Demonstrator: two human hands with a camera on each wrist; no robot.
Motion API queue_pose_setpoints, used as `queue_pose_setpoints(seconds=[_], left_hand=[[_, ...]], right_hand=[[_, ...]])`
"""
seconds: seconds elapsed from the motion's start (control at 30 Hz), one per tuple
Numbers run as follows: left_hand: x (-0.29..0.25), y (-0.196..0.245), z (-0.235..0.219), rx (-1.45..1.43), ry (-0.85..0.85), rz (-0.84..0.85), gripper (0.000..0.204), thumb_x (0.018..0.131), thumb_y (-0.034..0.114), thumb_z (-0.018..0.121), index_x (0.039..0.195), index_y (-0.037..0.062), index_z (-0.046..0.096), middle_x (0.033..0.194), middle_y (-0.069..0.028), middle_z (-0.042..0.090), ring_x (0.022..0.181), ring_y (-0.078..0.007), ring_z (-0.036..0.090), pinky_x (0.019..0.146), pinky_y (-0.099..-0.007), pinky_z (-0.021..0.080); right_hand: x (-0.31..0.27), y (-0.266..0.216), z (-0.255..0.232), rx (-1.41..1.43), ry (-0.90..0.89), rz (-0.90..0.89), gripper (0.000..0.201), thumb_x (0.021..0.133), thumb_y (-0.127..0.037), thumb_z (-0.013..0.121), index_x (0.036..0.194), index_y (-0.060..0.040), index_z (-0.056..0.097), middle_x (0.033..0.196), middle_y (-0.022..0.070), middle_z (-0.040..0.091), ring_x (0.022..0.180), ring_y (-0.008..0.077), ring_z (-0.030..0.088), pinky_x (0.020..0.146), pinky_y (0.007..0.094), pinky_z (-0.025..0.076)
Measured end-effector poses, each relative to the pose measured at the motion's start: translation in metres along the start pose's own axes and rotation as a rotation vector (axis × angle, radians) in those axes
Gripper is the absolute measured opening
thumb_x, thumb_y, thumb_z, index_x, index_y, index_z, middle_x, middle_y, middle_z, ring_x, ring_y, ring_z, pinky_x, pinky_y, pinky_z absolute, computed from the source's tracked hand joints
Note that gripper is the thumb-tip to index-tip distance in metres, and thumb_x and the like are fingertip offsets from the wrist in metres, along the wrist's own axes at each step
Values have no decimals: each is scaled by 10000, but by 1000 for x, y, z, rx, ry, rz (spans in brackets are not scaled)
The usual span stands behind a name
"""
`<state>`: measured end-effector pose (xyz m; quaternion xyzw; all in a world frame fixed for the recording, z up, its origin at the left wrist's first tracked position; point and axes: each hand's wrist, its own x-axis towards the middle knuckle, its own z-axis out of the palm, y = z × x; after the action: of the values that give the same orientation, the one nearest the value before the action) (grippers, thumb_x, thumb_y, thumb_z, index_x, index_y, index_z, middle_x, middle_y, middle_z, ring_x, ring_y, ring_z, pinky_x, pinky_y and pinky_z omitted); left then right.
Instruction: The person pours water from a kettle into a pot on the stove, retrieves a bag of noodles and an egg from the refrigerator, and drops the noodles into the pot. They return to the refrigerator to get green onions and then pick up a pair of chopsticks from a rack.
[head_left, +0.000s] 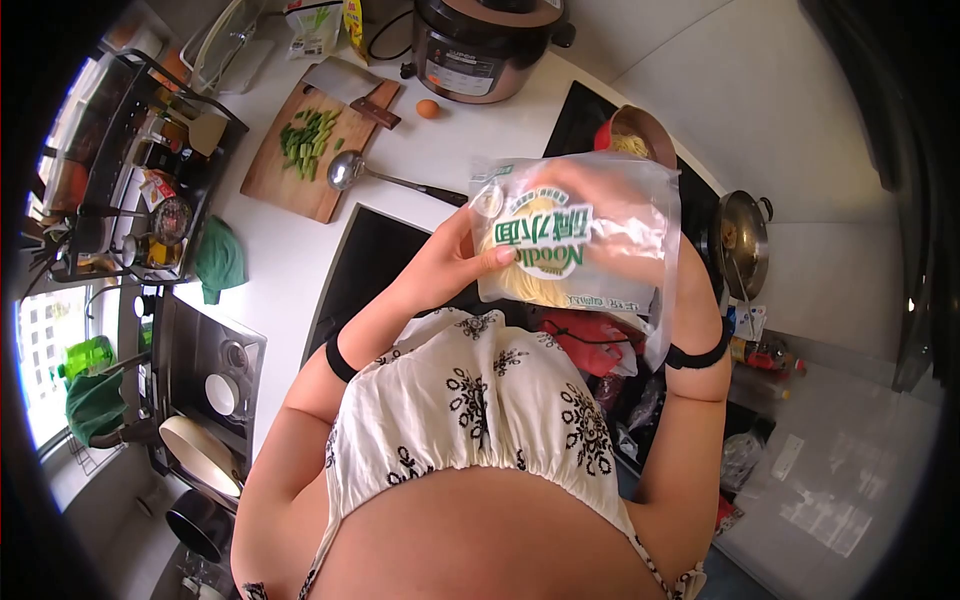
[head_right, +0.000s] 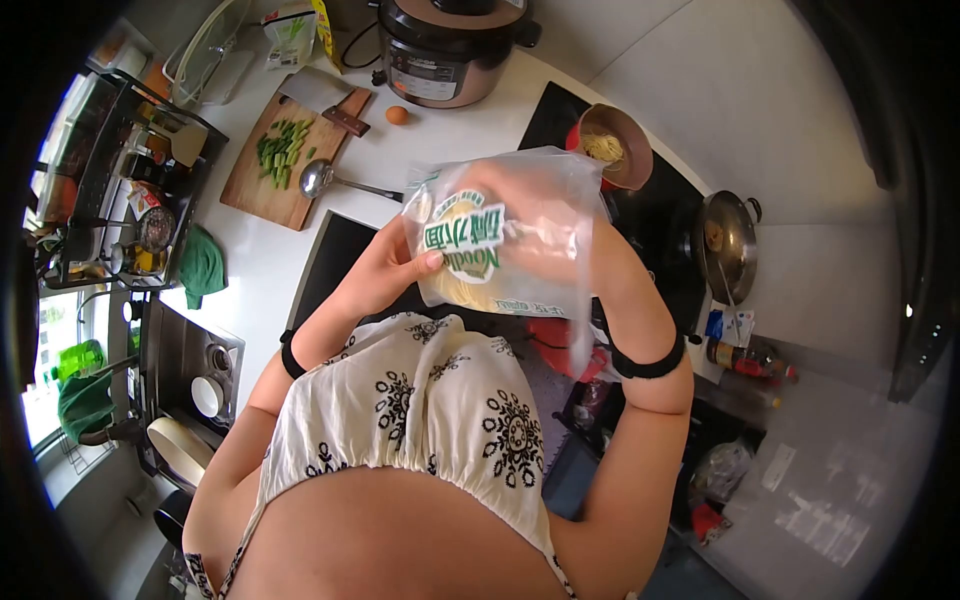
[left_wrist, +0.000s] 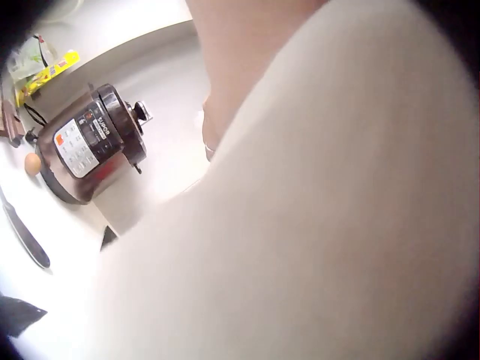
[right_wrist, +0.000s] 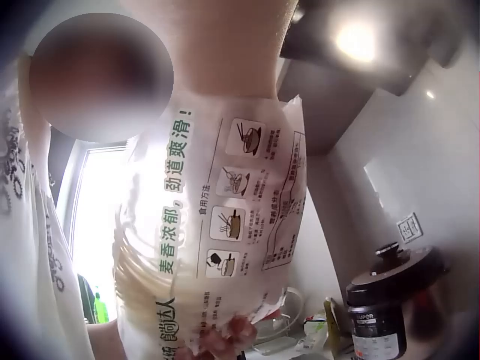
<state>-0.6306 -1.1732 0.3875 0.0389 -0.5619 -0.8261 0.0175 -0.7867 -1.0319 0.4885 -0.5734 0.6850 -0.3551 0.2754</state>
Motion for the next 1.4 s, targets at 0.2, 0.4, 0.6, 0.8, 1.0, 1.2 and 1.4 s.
queue_pose_setpoints(seconds=[0.2,0.4,0.6,0.8,1.0,1.2,1.4], left_hand=[[0,2,3,-62,16,43,558,922,187,611,1354,-26,330,1212,-60,528,1105,-109,495,969,-291,397],[-2,0,-3,-50,15,104,568,939,208,585,1380,-19,308,1247,-68,515,1144,-120,478,988,-298,381],[5,-11,0,-245,-11,113,506,979,202,500,1392,-10,299,1285,-73,496,1186,-133,463,1017,-311,363],[5,-12,-3,-125,21,115,509,983,203,490,1401,-8,289,1300,-82,487,1206,-142,449,1032,-318,346],[6,-11,-5,-90,138,224,496,982,186,490,1404,12,296,1305,-74,485,1219,-150,439,1025,-315,349],[5,-6,4,-298,112,138,581,962,243,538,1420,33,250,1342,-76,443,1248,-179,430,1047,-341,338],[14,-21,2,-211,23,249,902,797,434,729,1424,28,224,1355,-97,420,1267,-199,415,1047,-355,351]], right_hand=[[-7,-13,-2,-288,106,19,403,750,-49,634,1134,-21,513,943,154,624,890,340,593,796,377,467],[-6,-26,-17,-345,-62,-172,468,771,-83,572,1219,24,486,1119,173,587,998,321,574,903,365,436],[-7,-25,-12,-304,62,4,359,750,-5,628,1095,-14,526,991,126,595,920,293,590,830,339,456],[-8,-37,-12,-211,17,135,364,753,5,648,1094,-14,523,984,115,593,922,237,603,837,336,459],[-9,-21,-8,360,37,-12,450,811,-37,629,1233,-14,474,1181,120,555,1038,219,571,901,332,450],[-3,-47,-13,48,81,111,350,836,-23,622,1170,10,522,1155,133,590,1026,241,593,900,337,455],[-2,-42,3,-381,345,75,263,808,-224,674,891,9,586,772,198,627,709,365,622,598,414,473]])
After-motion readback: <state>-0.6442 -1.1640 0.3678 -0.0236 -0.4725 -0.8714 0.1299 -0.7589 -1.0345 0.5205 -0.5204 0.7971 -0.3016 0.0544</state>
